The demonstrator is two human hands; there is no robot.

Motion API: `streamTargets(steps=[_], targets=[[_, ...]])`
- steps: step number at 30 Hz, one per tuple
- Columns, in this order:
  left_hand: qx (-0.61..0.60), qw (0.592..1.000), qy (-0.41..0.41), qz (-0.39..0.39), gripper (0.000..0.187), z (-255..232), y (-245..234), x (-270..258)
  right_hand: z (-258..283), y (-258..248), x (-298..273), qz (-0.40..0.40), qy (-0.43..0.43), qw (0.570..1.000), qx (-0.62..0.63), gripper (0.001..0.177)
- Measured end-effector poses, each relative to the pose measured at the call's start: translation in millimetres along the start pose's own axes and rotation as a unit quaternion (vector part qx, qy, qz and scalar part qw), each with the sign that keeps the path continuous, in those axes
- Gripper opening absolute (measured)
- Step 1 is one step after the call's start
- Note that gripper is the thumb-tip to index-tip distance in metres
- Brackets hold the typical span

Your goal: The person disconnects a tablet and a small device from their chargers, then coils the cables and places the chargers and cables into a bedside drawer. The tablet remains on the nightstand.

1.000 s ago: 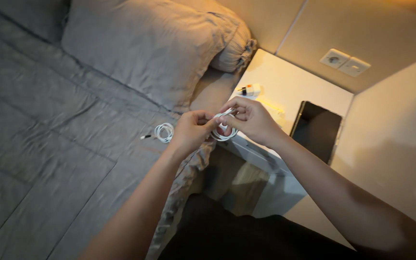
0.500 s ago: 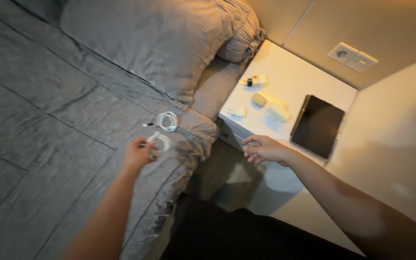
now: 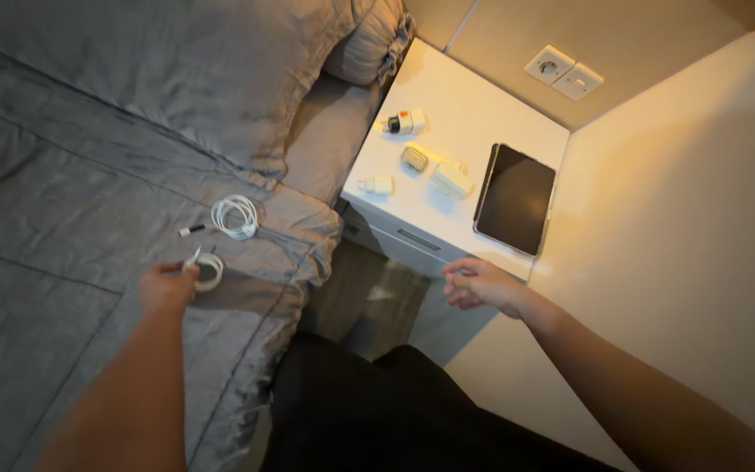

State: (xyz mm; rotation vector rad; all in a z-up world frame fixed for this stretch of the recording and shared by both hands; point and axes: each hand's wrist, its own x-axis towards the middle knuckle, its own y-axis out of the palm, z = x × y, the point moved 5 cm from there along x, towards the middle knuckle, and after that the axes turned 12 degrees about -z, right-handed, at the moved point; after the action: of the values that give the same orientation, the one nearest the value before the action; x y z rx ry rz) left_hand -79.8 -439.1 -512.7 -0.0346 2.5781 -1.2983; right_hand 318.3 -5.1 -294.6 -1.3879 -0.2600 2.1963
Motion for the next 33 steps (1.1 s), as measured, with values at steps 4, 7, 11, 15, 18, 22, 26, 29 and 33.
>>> streamTargets(steps=[4,7,11,15,18,22,26,29,33], targets=[[0.094,0.969,0.181,-0.137,0.068,-47,-48,-17,-12,3,9,-0.012,0.017,0.999,0.047,0.043],[-0.012,0.948,0.318,-0.027,0.057,-97,-53,-52,-27,6,36,0.003,0.056,0.979,0.198,0.043],[-0.132,0.906,0.259,0.307,0.042,-145,-6,-100,-67,27,110,-0.014,0.062,0.915,0.399,0.048],[-0.091,0.866,0.263,0.415,0.034,-173,36,-140,-103,54,206,-0.032,0.103,0.816,0.568,0.047],[-0.069,0.847,0.302,0.432,0.031,-181,67,-150,-128,74,277,-0.054,0.099,0.720,0.685,0.042],[-0.073,0.830,0.316,0.454,0.029,-182,109,-150,-160,83,339,-0.155,0.132,0.564,0.800,0.034],[-0.067,0.839,0.294,0.453,0.025,-173,141,-138,-181,87,367,-0.175,0.121,0.535,0.817,0.030],[-0.081,0.852,0.213,0.471,0.022,-164,158,-129,-193,88,384,-0.154,0.117,0.518,0.833,0.025],[-0.079,0.852,0.146,0.496,0.020,-159,171,-121,-201,84,399,-0.102,0.133,0.553,0.816,0.019]])
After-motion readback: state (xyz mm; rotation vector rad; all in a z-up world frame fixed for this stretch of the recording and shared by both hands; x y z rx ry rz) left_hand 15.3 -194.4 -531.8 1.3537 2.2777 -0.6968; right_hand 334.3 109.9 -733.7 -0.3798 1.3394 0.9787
